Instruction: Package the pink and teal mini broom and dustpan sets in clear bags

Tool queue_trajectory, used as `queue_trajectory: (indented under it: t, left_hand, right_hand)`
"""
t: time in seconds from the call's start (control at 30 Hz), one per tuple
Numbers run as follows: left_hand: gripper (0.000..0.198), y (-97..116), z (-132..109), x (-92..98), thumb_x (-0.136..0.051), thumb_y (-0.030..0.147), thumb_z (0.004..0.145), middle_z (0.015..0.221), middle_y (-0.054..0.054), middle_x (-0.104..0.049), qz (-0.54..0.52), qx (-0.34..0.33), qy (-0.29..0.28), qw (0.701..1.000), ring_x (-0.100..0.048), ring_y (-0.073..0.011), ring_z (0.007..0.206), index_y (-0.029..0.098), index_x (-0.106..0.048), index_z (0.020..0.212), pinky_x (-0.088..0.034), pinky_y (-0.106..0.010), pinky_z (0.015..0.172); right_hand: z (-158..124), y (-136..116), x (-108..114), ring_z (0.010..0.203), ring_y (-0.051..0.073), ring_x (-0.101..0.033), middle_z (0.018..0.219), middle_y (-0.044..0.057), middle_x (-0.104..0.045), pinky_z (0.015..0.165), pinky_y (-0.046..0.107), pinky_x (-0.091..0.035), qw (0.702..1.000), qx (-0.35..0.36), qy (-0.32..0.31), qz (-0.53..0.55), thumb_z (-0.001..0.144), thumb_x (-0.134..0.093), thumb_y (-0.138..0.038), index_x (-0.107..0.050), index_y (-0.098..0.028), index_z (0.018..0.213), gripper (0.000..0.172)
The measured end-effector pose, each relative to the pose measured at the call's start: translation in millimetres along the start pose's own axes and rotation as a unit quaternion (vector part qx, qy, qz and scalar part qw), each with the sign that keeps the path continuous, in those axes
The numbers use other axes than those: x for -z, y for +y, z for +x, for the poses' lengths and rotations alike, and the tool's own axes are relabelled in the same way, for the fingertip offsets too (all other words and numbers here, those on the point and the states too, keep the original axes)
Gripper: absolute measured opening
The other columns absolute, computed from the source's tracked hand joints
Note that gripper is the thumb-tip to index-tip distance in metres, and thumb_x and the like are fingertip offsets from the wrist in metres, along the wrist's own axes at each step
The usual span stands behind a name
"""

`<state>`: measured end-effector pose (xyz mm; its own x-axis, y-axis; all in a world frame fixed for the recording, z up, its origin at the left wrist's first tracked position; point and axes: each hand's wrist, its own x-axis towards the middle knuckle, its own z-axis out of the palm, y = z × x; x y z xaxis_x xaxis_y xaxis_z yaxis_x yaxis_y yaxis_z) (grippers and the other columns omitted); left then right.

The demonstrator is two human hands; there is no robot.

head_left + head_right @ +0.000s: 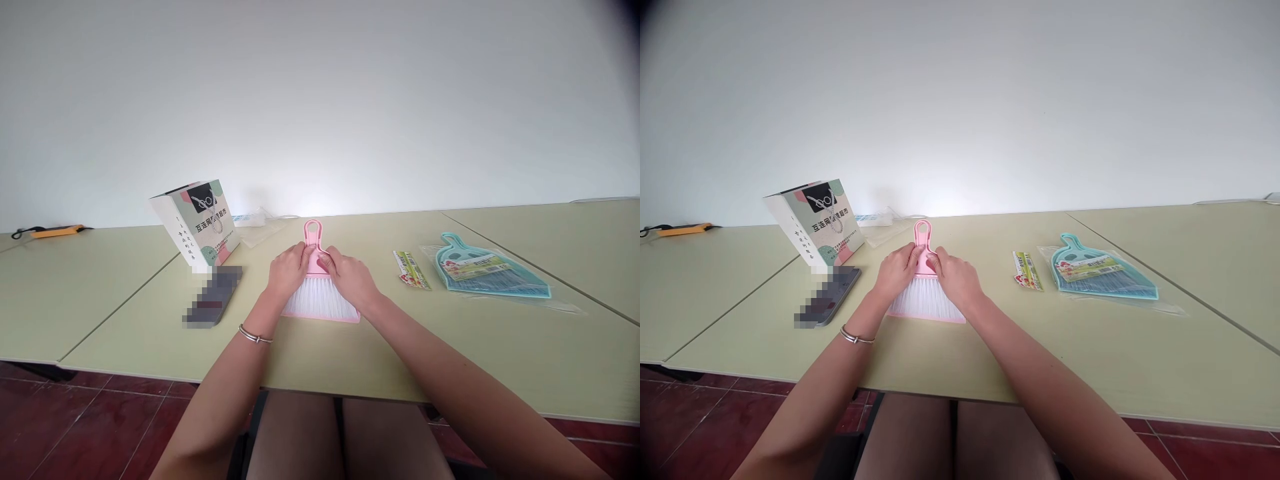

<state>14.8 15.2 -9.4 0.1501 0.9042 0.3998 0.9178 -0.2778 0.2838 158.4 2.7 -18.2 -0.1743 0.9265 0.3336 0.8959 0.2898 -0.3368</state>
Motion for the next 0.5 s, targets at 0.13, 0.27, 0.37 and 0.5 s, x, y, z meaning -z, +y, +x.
queue_trajectory:
  t: [0.13, 0.27, 0.37, 0.5]
  left_hand:
    - [0.045, -1.5, 1.0, -6.5, -0.021, 0.047, 0.095, 0.081, -0.007, -0.065, 0.009, 0.02, 0.0, 1.0, -0.061, -0.0206, 0.073, 0.02, -0.055, 0.083, -0.03, -0.026, 0.057]
    - [0.042, -4.2, 3.0, -6.1, -0.024, 0.047, 0.095, 0.076, -0.004, -0.063, -0.02, 0.01, -0.005, 1.0, -0.058, -0.019, 0.07, 0.021, -0.051, 0.076, -0.027, -0.025, 0.055]
    - [0.04, -6.1, 4.9, -3.8, -0.028, 0.046, 0.094, 0.067, -0.002, -0.059, -0.059, 0.011, -0.017, 0.998, -0.054, -0.0171, 0.063, 0.021, -0.048, 0.07, -0.028, -0.025, 0.055]
    - [0.041, -8.0, 5.2, -5.5, -0.033, 0.048, 0.092, 0.059, 0.0, -0.054, -0.094, 0.018, -0.003, 0.995, -0.049, -0.0155, 0.058, 0.021, -0.044, 0.063, -0.028, -0.024, 0.055]
  right_hand:
    - [-0.5, 0.7, -4.5, 0.061, 0.019, -0.059, 0.074, 0.005, -0.067, 0.05, 0.024, -0.025, 1.0, 0.01, -0.011, 0.001, 0.098, -0.022, -0.039, -0.05, -0.02, 0.095, 0.034]
    - [0.9, 3.9, -7.2, 0.061, 0.019, -0.06, 0.074, 0.005, -0.067, 0.051, 0.024, -0.027, 1.0, 0.019, -0.017, 0.012, 0.098, -0.022, -0.034, -0.049, -0.019, 0.097, 0.031]
    - [1.6, 4.1, -6.8, 0.062, 0.019, -0.06, 0.075, 0.006, -0.067, 0.051, 0.024, -0.027, 0.999, 0.025, -0.019, 0.024, 0.098, -0.022, -0.031, -0.049, -0.018, 0.099, 0.029]
    - [1.4, 3.1, -5.5, 0.062, 0.019, -0.06, 0.074, 0.005, -0.066, 0.05, 0.024, -0.027, 0.999, 0.011, -0.02, 0.023, 0.098, -0.023, -0.034, -0.049, -0.02, 0.099, 0.03]
